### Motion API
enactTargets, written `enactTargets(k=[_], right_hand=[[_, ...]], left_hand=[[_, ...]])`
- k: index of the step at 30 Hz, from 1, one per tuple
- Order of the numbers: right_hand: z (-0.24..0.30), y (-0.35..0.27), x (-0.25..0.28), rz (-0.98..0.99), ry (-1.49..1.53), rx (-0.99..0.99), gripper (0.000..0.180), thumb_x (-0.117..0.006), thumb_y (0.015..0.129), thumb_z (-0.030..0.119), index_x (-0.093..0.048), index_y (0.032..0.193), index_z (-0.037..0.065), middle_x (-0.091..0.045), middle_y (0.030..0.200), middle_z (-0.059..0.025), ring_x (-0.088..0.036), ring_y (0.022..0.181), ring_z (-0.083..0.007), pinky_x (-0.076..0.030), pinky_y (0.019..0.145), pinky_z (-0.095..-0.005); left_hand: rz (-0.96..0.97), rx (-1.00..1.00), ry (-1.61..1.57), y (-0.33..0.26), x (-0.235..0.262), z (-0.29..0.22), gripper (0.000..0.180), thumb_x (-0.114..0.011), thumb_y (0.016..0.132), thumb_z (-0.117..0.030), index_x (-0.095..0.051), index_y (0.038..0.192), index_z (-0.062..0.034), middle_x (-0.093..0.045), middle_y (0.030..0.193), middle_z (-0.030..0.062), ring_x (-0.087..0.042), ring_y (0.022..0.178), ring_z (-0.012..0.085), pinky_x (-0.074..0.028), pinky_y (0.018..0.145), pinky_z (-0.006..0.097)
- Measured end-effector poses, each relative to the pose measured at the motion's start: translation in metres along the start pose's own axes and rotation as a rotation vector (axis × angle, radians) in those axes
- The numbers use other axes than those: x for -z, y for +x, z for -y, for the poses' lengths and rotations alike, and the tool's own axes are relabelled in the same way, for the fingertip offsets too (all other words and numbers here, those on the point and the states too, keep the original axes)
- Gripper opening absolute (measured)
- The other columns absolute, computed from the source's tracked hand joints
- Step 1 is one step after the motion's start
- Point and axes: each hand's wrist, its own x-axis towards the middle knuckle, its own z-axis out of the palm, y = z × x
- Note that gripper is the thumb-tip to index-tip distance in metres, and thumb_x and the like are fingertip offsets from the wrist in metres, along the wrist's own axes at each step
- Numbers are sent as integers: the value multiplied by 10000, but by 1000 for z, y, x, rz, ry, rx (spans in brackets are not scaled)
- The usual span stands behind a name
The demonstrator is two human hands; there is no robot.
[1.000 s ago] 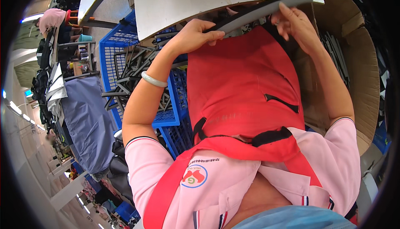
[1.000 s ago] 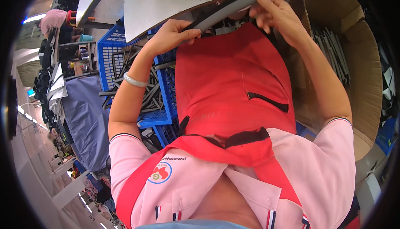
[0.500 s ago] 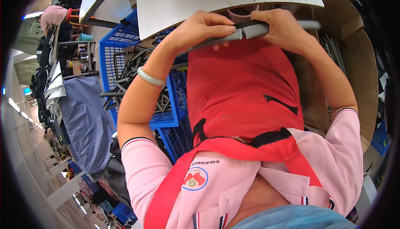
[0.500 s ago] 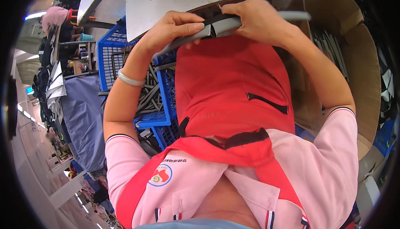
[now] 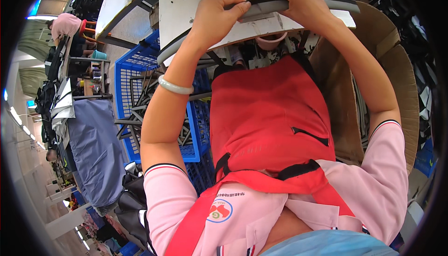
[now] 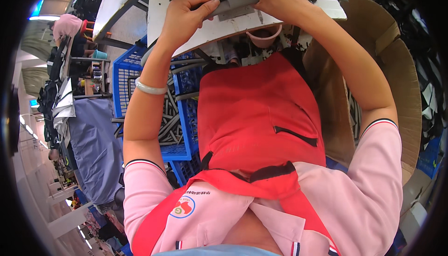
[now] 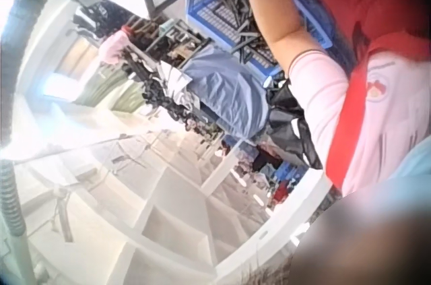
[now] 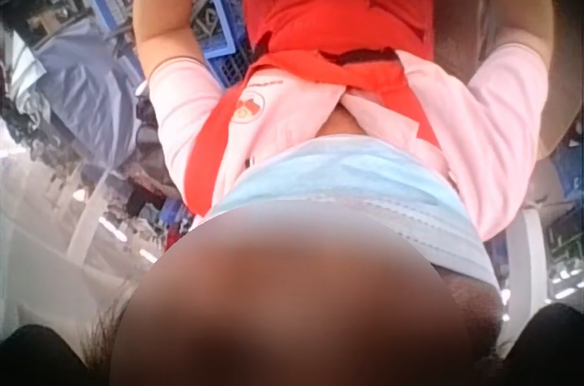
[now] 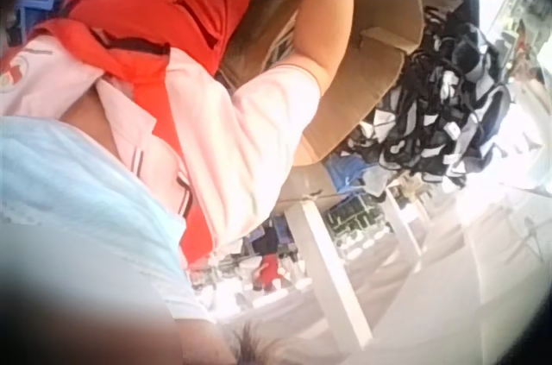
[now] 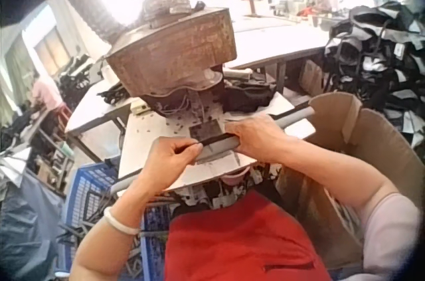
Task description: The person is cutting and processing gray plastic or rubber strips using scissors at an industrial workbench.
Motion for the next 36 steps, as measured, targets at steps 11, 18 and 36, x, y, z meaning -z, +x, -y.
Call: enactTargets(k=[11, 18, 36], right_hand=[[-6, 33, 4, 14, 17, -26, 381, -693, 735, 213, -646, 1076, 48, -675, 880, -171, -648, 863, -356, -509, 754, -432], [-14, 57, -6, 27, -73, -61, 261, -651, 749, 234, -678, 937, 54, -676, 807, -178, -665, 814, -353, -516, 698, -448], [119, -38, -64, 44, -61, 622, 143, -615, 750, 110, -649, 877, 55, -643, 1028, -127, -622, 990, -296, -508, 851, -392]], left_hand=[[-10, 83, -38, 35, 5, 16, 316, -696, 872, -274, -718, 1023, 3, -662, 693, 45, -498, 541, 54, -415, 506, 200], [-6, 21, -34, 60, 10, 44, 304, -656, 892, -275, -718, 971, 12, -665, 698, 36, -528, 572, 67, -427, 525, 220], [86, -165, -21, 19, -46, -23, 235, -635, 861, -170, -683, 829, 59, -635, 640, 149, -563, 541, 161, -449, 520, 324]])
